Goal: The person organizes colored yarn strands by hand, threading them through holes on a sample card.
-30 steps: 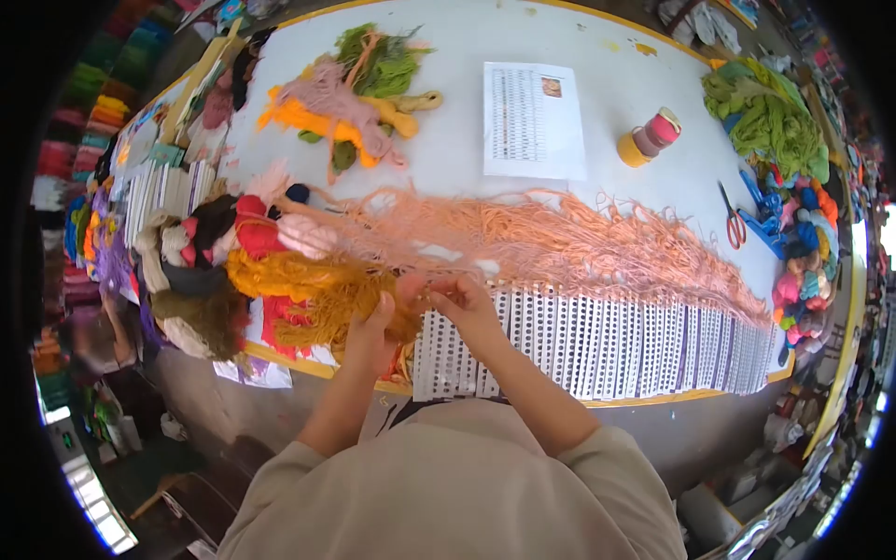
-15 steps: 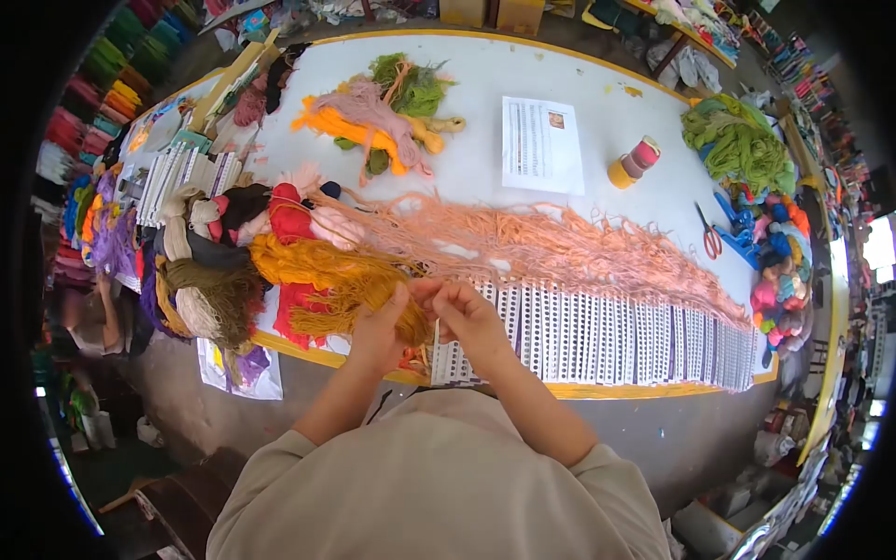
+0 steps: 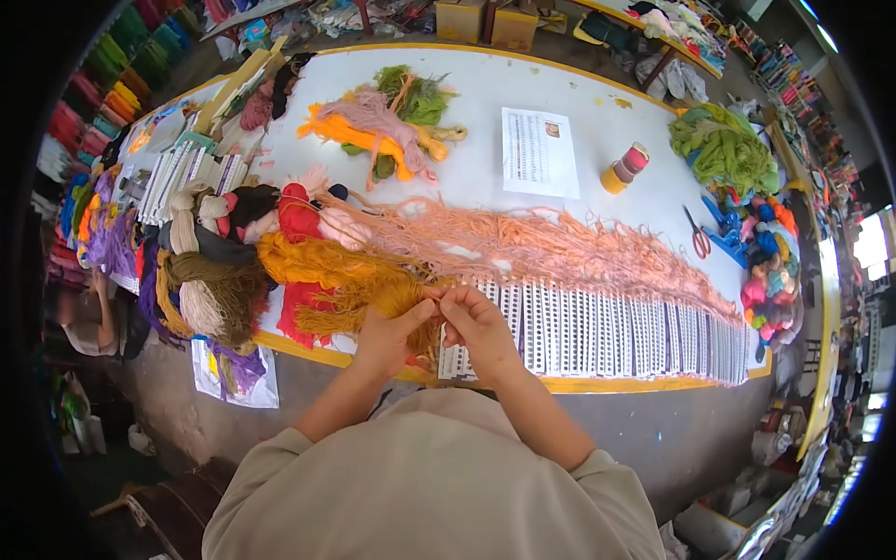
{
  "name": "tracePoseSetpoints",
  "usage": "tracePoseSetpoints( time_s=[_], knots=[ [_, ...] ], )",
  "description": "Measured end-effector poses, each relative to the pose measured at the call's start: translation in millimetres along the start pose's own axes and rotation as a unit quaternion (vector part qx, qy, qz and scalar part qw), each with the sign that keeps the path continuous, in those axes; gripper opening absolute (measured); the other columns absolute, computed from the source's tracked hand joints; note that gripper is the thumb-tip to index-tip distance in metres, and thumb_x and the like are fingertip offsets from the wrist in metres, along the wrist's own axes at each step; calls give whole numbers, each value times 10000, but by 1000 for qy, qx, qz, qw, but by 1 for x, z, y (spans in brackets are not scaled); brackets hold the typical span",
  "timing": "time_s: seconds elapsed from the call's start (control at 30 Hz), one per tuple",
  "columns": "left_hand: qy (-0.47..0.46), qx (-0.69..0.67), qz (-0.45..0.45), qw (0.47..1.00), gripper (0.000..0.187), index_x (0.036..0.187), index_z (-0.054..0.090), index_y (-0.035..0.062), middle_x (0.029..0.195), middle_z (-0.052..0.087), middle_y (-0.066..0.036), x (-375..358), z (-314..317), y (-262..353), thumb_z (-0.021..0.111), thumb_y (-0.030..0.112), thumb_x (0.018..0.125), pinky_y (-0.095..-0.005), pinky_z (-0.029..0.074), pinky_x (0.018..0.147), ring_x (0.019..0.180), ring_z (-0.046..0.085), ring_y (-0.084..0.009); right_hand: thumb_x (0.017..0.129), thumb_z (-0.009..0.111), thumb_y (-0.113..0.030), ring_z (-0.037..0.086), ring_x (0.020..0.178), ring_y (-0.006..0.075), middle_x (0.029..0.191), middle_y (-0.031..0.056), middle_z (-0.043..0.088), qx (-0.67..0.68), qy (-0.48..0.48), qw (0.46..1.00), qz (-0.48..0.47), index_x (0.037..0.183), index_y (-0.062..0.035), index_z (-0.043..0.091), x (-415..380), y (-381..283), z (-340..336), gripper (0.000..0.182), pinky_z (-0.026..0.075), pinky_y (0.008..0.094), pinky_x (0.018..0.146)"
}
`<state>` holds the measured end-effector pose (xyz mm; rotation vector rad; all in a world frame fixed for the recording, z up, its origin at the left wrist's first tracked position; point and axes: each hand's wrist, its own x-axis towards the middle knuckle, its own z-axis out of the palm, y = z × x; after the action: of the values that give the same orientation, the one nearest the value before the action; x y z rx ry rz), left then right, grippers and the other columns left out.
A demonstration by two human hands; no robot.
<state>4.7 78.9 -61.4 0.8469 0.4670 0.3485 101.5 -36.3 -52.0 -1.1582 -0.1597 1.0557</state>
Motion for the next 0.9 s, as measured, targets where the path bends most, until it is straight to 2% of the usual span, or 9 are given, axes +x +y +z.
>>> tracePoseSetpoints(
  time_s=[0.13,0.27,0.37,0.43,0.5,0.6,0.7,0.8,0.9],
  knots=[
    [-4,14,-3,1000,213,1069,635,-37,957,652,-67,-2,-7,-3,605,113,920,-271,512,764,865,613,-137,954,551,-163,485,607,42,892,2,605,-7,-32,999,-16,966,-67,563,-5,6,0,97,436,190,577],
    [-21,-26,5,999,266,1101,626,-38,1026,652,-88,-8,-4,0,597,169,936,-289,516,813,925,617,-152,953,565,-186,473,575,51,834,-2,586,-3,-22,999,-27,1014,-58,581,-11,7,0,144,451,209,556],
    [-26,-57,0,998,351,1180,582,-39,1100,627,-103,-14,3,6,549,236,965,-308,509,844,984,604,-167,940,589,-182,514,624,48,844,-3,594,-19,-30,999,-27,1030,-56,584,-14,3,1,155,449,208,553],
    [-27,-91,-7,995,404,1232,549,-42,1127,609,-108,-16,3,4,521,271,978,-312,502,845,1001,594,-174,931,591,-146,534,717,24,865,-40,588,-36,3,999,-30,1133,-78,591,-18,2,8,213,466,185,595],
    [-69,-64,-30,995,449,1288,499,-34,1213,572,-122,-14,-2,-1,484,304,992,-334,504,884,1088,573,-200,910,628,-161,557,743,32,876,-33,605,-34,16,999,-28,1086,-76,601,-20,2,12,197,484,195,603],
    [-82,24,-7,996,461,1289,498,-30,1208,576,-122,-17,-2,-4,488,320,988,-348,511,880,1092,574,-211,888,666,-178,577,763,38,891,-32,624,-33,31,999,-24,1041,-79,614,-19,5,11,189,508,205,624],
    [-69,-14,-16,997,385,1236,553,-27,1201,596,-102,-20,0,-3,473,269,1002,-323,467,943,1098,561,-179,889,659,-171,574,753,36,886,-41,626,-34,40,998,-23,1038,-83,618,-21,6,12,178,514,207,630],
    [-61,-75,-17,995,381,1237,553,-29,1204,596,-103,-26,3,3,487,260,997,-318,470,938,1087,568,-179,895,645,-157,575,745,38,869,-42,625,-10,48,999,-24,1031,-82,621,-23,6,14,157,513,210,621],
    [-51,-69,-3,996,392,1257,537,-17,1212,580,-114,-26,1,2,511,261,982,-334,495,894,1063,583,-197,901,632,-152,581,743,46,865,-35,628,10,55,998,-25,1028,-78,623,-24,7,16,147,515,213,620]
  ],
)
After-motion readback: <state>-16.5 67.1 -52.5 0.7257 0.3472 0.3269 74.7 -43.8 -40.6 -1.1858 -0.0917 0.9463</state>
